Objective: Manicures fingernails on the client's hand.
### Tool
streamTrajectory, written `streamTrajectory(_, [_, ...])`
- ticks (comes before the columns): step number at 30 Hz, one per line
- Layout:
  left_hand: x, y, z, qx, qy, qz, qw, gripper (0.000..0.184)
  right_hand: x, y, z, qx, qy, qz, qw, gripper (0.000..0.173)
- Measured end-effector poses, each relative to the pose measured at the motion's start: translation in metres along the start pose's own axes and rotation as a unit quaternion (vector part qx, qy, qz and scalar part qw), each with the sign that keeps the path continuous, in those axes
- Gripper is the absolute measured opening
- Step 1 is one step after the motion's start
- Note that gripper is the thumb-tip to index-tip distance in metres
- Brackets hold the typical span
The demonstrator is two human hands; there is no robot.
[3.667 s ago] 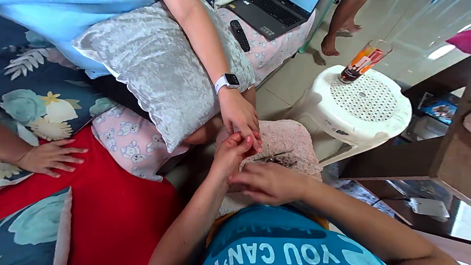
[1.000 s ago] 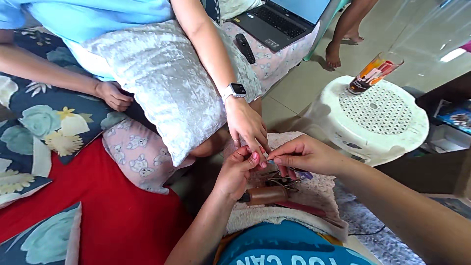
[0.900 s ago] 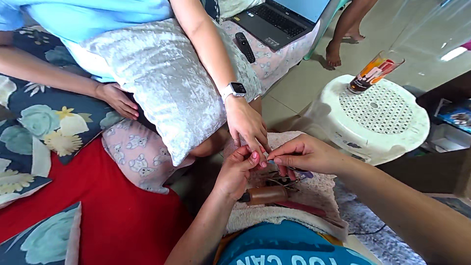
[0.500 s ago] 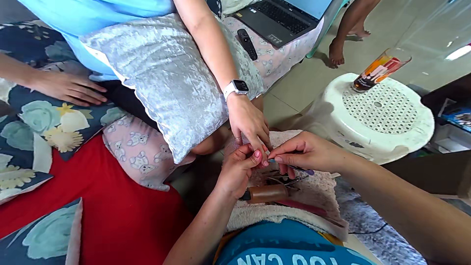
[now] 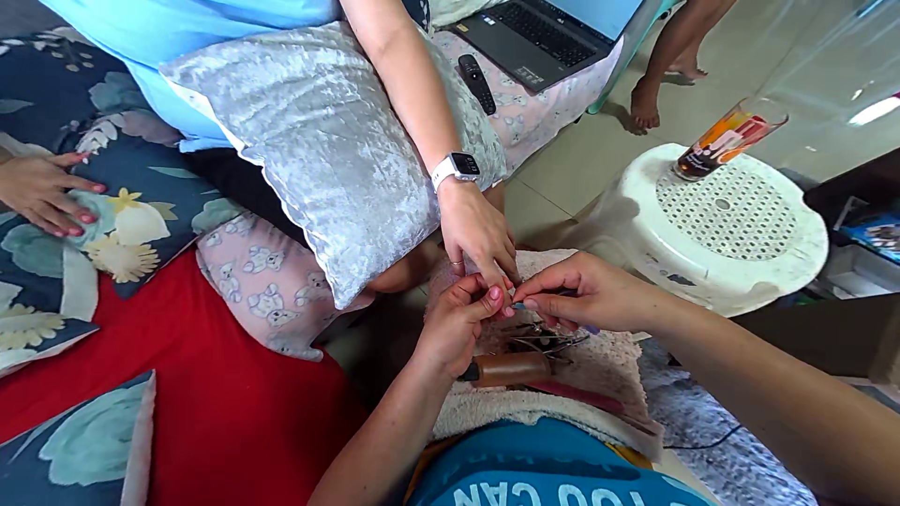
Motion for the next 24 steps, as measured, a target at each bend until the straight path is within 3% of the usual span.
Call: streamTrajectory(24, [0.003, 0.001, 0.002, 0.018, -0.001, -0.002, 1.000, 0.009, 0.015, -0.018, -0.012, -0.095, -0.066, 0.004, 0.993, 0.017])
Point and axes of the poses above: each hand's wrist, its own x-axis towards the middle knuckle, its own z-axis out of the palm, y = z × x, the point moved 1 cm from there along x, towards the middle knuckle, and after that the axes turned 7 degrees about y, right-handed, at the moved point
